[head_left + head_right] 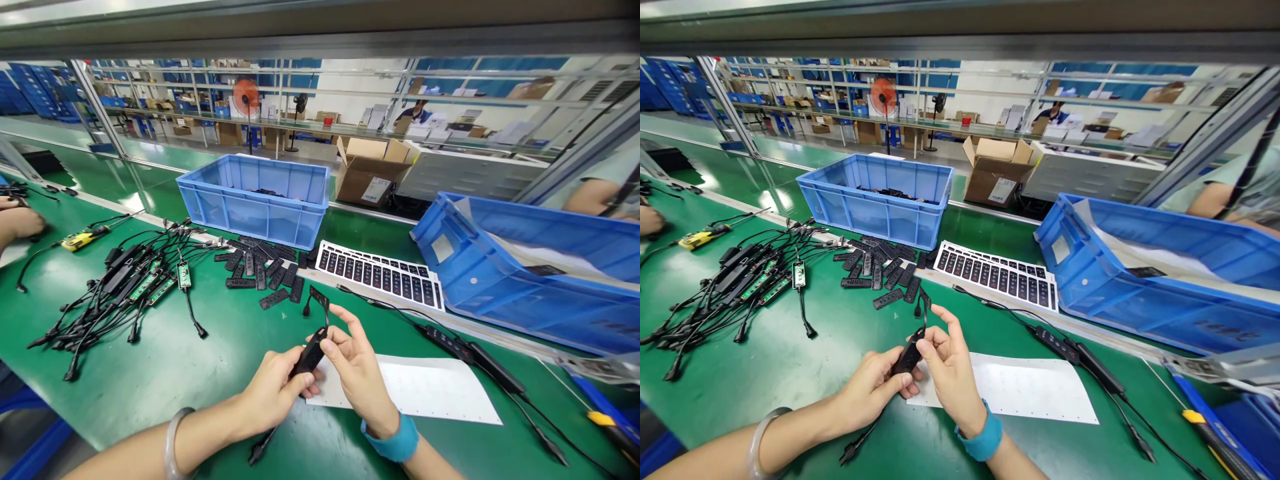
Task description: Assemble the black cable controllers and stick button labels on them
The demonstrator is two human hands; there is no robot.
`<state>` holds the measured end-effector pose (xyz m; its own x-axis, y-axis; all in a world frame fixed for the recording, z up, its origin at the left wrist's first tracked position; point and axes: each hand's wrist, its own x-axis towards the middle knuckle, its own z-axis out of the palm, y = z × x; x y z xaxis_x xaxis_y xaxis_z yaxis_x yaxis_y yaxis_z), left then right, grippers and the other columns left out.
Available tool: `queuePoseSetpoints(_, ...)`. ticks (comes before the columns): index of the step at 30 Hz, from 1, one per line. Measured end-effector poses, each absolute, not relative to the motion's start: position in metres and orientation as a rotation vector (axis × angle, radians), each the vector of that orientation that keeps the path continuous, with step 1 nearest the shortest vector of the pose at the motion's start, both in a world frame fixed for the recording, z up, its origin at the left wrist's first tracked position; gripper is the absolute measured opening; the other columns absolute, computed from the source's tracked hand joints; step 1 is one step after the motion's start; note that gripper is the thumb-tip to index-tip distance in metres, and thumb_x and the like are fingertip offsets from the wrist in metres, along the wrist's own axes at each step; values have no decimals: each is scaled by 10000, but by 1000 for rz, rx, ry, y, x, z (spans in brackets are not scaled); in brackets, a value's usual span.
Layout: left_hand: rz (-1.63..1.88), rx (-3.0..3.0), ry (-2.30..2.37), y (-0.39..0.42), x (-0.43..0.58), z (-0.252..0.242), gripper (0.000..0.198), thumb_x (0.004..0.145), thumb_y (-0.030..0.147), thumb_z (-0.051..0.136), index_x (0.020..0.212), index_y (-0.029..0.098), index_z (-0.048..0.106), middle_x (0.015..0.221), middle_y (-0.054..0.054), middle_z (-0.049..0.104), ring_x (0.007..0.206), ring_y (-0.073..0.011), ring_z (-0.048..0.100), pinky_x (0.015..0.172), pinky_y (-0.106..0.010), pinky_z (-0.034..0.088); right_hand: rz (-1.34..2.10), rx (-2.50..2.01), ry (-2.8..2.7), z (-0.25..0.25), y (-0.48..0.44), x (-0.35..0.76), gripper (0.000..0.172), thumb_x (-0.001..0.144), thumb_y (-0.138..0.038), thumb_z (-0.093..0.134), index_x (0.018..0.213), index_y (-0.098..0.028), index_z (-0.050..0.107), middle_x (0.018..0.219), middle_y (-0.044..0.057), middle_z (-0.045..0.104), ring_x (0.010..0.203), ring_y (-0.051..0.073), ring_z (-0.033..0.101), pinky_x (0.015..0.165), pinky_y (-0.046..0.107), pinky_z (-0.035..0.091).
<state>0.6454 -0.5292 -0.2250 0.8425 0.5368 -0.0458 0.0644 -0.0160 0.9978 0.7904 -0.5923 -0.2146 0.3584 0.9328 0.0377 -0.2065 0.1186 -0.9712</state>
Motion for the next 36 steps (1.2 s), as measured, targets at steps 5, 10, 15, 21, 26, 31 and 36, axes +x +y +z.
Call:
queuePoseSetpoints(5,371,1204,542,-528,651,-231,395,789,423,699,1044,141,590,954,-94,698,675,-156,666,647,-284,539,835,-1264,-822,-221,-588,796,630,873,-467,600,1388,-278,290,914,18,617,821,184,620,770,347,511)
queuePoseSetpoints(10,360,857,574,-523,653,-224,632,678,336,822,1195,128,524,1015,-122,712,701,-109,640,722,-260,505,549,-1241,-640,-226,-582,816,245,863,-465,603,1022,-280,576,989,15,517,867,168,535,736,294,473)
queuePoseSetpoints(15,288,792,591,-524,651,-220,666,651,243,830,1219,138,499,1026,-139,720,817,-185,694,818,-342,506,797,-955,-538,-222,-583,820,228,811,-414,673,785,-233,537,813,-14,493,645,117,452,554,229,398)
queuePoseSetpoints(21,242,838,526,-525,653,-224,683,671,215,827,1255,170,475,1045,-132,719,867,-214,717,845,-369,515,939,-1123,-676,-227,-584,814,242,774,-372,738,786,-217,552,690,-53,469,532,80,375,473,196,324)
queuePoseSetpoints(26,204,847,483,-524,652,-226,679,679,222,829,1262,184,482,1051,-120,718,904,-219,718,857,-361,524,897,-1251,-821,-229,-585,810,244,763,-387,743,790,-193,597,686,-24,538,582,109,475,514,224,391)
queuePoseSetpoints(31,180,862,453,-525,651,-228,669,718,226,802,1291,178,461,1089,-141,705,957,-240,710,879,-373,521,847,-1314,-893,-225,-585,806,229,758,-385,731,760,-189,613,648,-22,544,578,118,497,542,237,443)
queuePoseSetpoints(36,173,871,458,-524,651,-229,650,742,202,774,1302,172,448,1105,-157,702,967,-245,708,905,-393,514,822,-1344,-919,-222,-586,806,226,764,-392,717,758,-193,610,649,-21,547,580,123,505,545,240,464)
